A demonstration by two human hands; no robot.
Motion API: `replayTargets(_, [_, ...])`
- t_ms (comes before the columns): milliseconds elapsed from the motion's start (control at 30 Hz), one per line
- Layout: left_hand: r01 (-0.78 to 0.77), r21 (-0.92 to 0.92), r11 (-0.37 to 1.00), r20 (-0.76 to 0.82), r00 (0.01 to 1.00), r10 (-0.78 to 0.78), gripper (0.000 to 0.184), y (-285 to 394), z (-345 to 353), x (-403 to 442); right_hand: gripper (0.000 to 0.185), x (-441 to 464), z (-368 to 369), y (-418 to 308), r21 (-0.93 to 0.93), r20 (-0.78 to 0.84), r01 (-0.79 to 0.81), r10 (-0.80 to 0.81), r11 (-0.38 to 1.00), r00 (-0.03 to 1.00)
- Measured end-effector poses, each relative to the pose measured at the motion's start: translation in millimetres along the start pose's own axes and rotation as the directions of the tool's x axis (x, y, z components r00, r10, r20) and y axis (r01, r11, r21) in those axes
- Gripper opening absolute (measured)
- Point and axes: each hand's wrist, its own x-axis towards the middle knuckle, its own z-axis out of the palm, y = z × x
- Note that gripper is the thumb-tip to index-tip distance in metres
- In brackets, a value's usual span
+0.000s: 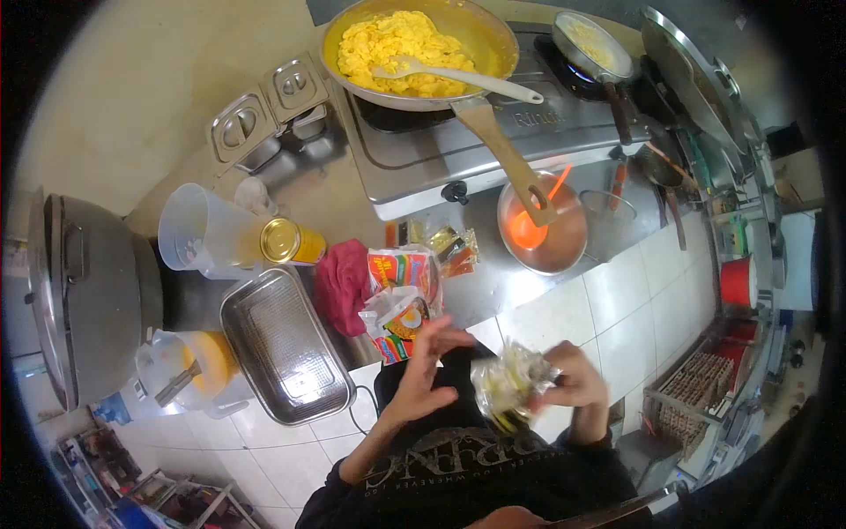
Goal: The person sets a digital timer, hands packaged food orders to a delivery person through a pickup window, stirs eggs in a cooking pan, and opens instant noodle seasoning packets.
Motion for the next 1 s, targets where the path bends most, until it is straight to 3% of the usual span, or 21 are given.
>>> replayTargets(33, [-0.022,0.05,0.999,-0.077,0.997,0.026,0.089,-4.0,-7.1,-1.3,0.014,-8.4,-11.0,8.2,0.15,0.053,0.104,-0.113,0.983,0.992])
replayTargets(67, [-0.03,0.011,0.999,-0.189,0.981,0.032,0.088,-2.2,-11.3,-0.6,0.012,-9.0,-14.9,18.8,-0.153,-0.135,-0.176,0.155,0.973,0.979])
replayTargets(100, [-0.046,-0.028,0.999,-0.296,0.954,0.035,0.088,-0.1,-15.3,1.0,0.01,-8.7,-18.6,28.4,-0.338,-0.308,-0.499,0.407,0.798,0.86])
replayTargets(167, [-0.115,0.063,0.991,-0.341,0.931,0.13,0.077,3.5,-25.1,3.1,0.013,-21.2,-24.5,23.8,-0.278,-0.389,-0.612,0.495,0.74,0.776])
replayTargets(233, [-0.076,0.107,0.991,-0.374,0.921,0.111,0.066,7.0,-33.0,1.7,0.012,-41.4,-39.9,9.6,-0.005,-0.007,-0.278,0.278,0.961,0.961])
replayTargets(300, [-0.047,0.04,0.998,-0.389,0.919,0.059,0.059,7.3,-34.8,6.8,0.013,-38.6,-37.3,50.3,-0.04,-0.21,-0.509,0.491,0.86,0.845])
replayTargets(333, [-0.05,0.048,0.998,-0.374,0.925,0.065,0.059,10.8,-33.1,6.8,0.013,-40.3,-26.9,76.6,-0.388,-0.491,-0.595,0.388,0.704,0.78])
replayTargets(367, [0.028,0.05,0.998,-0.344,0.939,-0.009,0.062,13.8,-29.8,8.3,0.014,-40.0,-21.5,102.2,-0.617,-0.688,-0.684,0.155,0.388,0.709])
replayTargets(400, [0.089,0.045,0.995,-0.325,0.943,-0.07,0.067,11.0,-24.1,14.2,0.017,-31.5,-26.4,77.7,-0.274,-0.535,-0.659,0.459,0.7,0.709])
replayTargets(433, [0.072,0.032,0.997,-0.339,0.939,-0.057,0.067,3.8,-15.2,15.6,0.017,-17.7,-19.5,57.9,-0.526,-0.493,-0.602,0.361,0.601,0.791])
replayTargets(500, [0.119,0.456,0.882,-0.072,0.993,-0.097,0.076,-1.1,-6.4,6.9,0.017,8.3,3.0,34.2,-0.309,-0.355,-0.422,0.309,0.852,0.882])
replayTargets(567, [0.406,-0.108,0.907,-0.105,0.903,-0.416,0.085,-2.6,9.9,1.6,0.019,29.2,18.7,18.6,-0.379,-0.079,-0.193,0.176,0.905,0.981])
replayTargets(600, [0.465,-0.03,0.885,-0.098,0.88,-0.466,0.071,0.4,6.3,1.0,0.025,40.5,21.4,0.1,-0.381,0.023,-0.176,0.2,0.908,0.98])
replayTargets(633, [0.46,-0.022,0.888,-0.095,0.883,-0.46,0.071,1.1,-1.6,-2.4,0.025,46.0,19.5,8.4,-0.383,0.019,-0.169,0.191,0.908,0.981])
replayTargets(700, [0.594,-0.113,0.797,-0.274,0.752,-0.599,0.052,0.4,-19.4,-13.1,0.032,60.3,22.0,52.5,0.154,0.132,-0.419,0.402,0.895,0.906])
replayTargets(733, [0.479,-0.197,0.856,-0.386,0.764,-0.517,0.036,12.4,-14.9,-11.0,0.032,73.5,25.4,76.0,0.09,-0.171,-0.463,0.471,0.882,0.865])
replayTargets(767, [0.474,-0.194,0.859,-0.386,0.768,-0.511,0.036,6.8,-20.4,-13.0,0.033,89.6,31.5,103.8,0.043,-0.462,-0.516,0.475,0.856,0.749])
replayTargets(833, [0.364,-0.185,0.913,-0.462,0.788,-0.407,0.038,-8.3,-37.4,-21.0,0.031,119.4,44.8,170.0,-0.295,-0.874,-0.588,0.036,0.753,0.485])
replayTargets(867, [0.341,-0.224,0.913,-0.486,0.773,-0.407,0.041,-6.0,-35.2,-19.6,0.031,127.4,43.2,180.2,-0.298,-0.877,-0.581,0.024,0.757,0.48])
replayTargets(933, [0.283,-0.266,0.922,-0.473,0.795,-0.38,0.042,-14.5,-40.7,-24.4,0.027,139.2,42.6,190.0,-0.226,-0.932,-0.708,0.063,0.669,0.356])
replayTargets(1000, [0.225,-0.366,0.903,-0.471,0.792,-0.389,0.039,-16.0,-43.1,-26.2,0.026,139.2,33.7,195.9,-0.197,-0.906,-0.697,0.145,0.69,0.399])
